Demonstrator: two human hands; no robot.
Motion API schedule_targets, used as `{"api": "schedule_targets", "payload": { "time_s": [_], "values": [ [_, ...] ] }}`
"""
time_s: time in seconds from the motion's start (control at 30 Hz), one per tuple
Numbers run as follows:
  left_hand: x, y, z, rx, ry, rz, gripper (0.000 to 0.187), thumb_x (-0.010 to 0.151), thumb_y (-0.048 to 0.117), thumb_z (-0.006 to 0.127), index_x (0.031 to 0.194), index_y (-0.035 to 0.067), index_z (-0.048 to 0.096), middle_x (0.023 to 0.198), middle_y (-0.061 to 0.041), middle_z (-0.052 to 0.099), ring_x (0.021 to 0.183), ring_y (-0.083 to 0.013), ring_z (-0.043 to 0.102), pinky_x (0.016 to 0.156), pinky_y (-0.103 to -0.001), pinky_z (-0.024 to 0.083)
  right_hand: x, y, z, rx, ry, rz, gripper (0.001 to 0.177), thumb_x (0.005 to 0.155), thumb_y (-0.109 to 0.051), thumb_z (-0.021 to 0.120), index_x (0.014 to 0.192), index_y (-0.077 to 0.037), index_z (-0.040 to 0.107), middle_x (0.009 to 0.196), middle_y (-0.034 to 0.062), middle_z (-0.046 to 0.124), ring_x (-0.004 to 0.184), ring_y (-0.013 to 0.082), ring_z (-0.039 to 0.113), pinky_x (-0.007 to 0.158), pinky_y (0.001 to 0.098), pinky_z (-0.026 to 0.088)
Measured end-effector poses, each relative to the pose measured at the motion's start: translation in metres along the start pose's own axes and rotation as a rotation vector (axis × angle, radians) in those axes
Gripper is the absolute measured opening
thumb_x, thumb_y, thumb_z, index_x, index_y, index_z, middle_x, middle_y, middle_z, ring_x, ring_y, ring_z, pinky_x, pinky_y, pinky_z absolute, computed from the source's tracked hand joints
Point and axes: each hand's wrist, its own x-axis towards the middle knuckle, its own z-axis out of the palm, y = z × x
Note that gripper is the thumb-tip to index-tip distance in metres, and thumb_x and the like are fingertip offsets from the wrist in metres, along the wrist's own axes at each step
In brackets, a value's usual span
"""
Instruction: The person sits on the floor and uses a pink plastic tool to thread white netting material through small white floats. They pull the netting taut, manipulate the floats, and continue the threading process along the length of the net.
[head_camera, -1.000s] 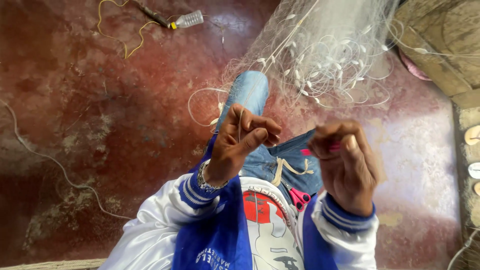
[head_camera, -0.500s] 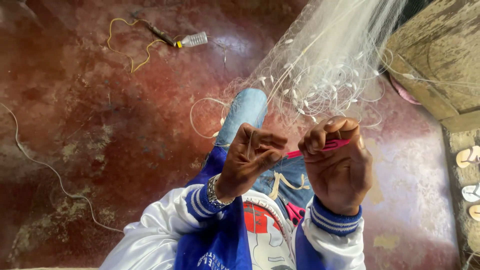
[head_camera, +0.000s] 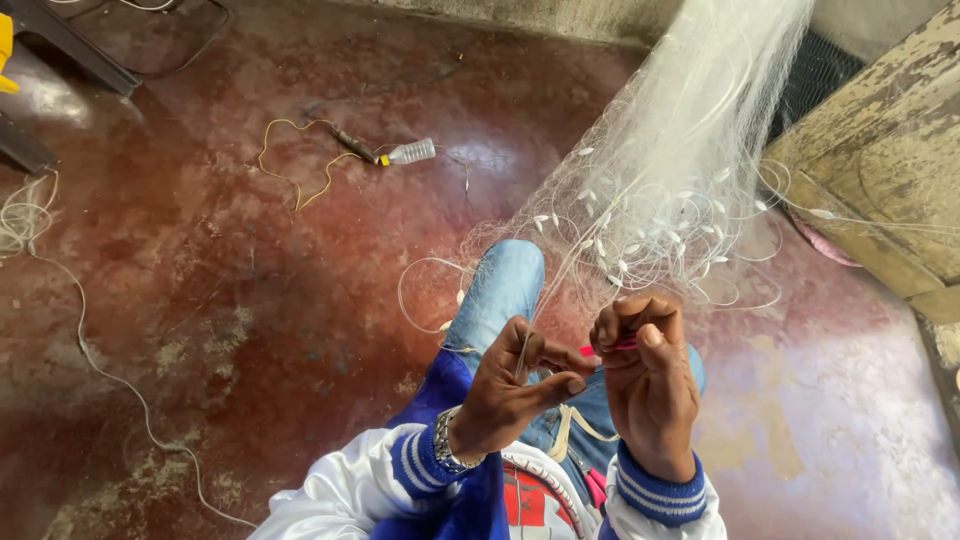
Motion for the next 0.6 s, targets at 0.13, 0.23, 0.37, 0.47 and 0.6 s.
{"api": "schedule_targets", "payload": {
  "time_s": [0.13,0.23,0.37,0.47,0.6],
  "values": [
    [0.0,-0.011,-0.006,-0.113,0.021,-0.057,0.04,0.079,-0.001,0.065,0.078,0.014,0.028,0.087,-0.012,0.064,0.083,-0.0159,0.063,0.078,-0.025,0.048,-0.001,0.006,-0.006,-0.071,0.032,-0.021,0.02,0.09,-0.021,0.045,0.099,-0.003,0.046,0.077,0.0078,0.041,0.073,0.0167,0.041,0.068,0.0261,0.034],
    [0.003,-0.009,-0.011,-0.266,-0.002,-0.082,0.036,0.082,-0.003,0.062,0.079,0.012,0.029,0.086,-0.013,0.064,0.082,-0.0149,0.061,0.075,-0.023,0.049,0.0,0.002,-0.008,-0.037,0.024,-0.025,0.018,0.09,-0.02,0.046,0.099,-0.004,0.046,0.076,0.0077,0.042,0.072,0.0164,0.042,0.068,0.0267,0.034],
    [0.006,-0.005,-0.015,-0.188,0.093,-0.078,0.037,0.079,-0.001,0.065,0.076,0.013,0.031,0.079,-0.01,0.061,0.076,-0.0139,0.06,0.074,-0.024,0.048,-0.002,-0.004,-0.014,-0.005,0.088,-0.036,0.016,0.089,-0.018,0.046,0.096,-0.004,0.047,0.073,0.0075,0.043,0.07,0.0157,0.042,0.067,0.027,0.034],
    [0.009,-0.002,-0.016,-0.152,0.154,-0.071,0.035,0.078,0.002,0.067,0.075,0.013,0.034,0.076,-0.007,0.062,0.071,-0.0113,0.058,0.069,-0.023,0.047,-0.001,-0.01,-0.012,-0.006,0.104,-0.025,0.014,0.088,-0.017,0.047,0.094,-0.005,0.047,0.07,0.0052,0.04,0.068,0.0142,0.04,0.065,0.0265,0.033],
    [0.009,0.0,-0.017,-0.136,0.197,-0.036,0.033,0.077,0.001,0.066,0.073,0.013,0.035,0.073,-0.01,0.063,0.062,-0.0138,0.057,0.062,-0.024,0.047,0.001,-0.017,-0.004,0.027,0.101,-0.01,0.015,0.088,-0.02,0.049,0.094,-0.007,0.045,0.071,0.0036,0.037,0.069,0.013,0.039,0.066,0.0247,0.034]
  ]
}}
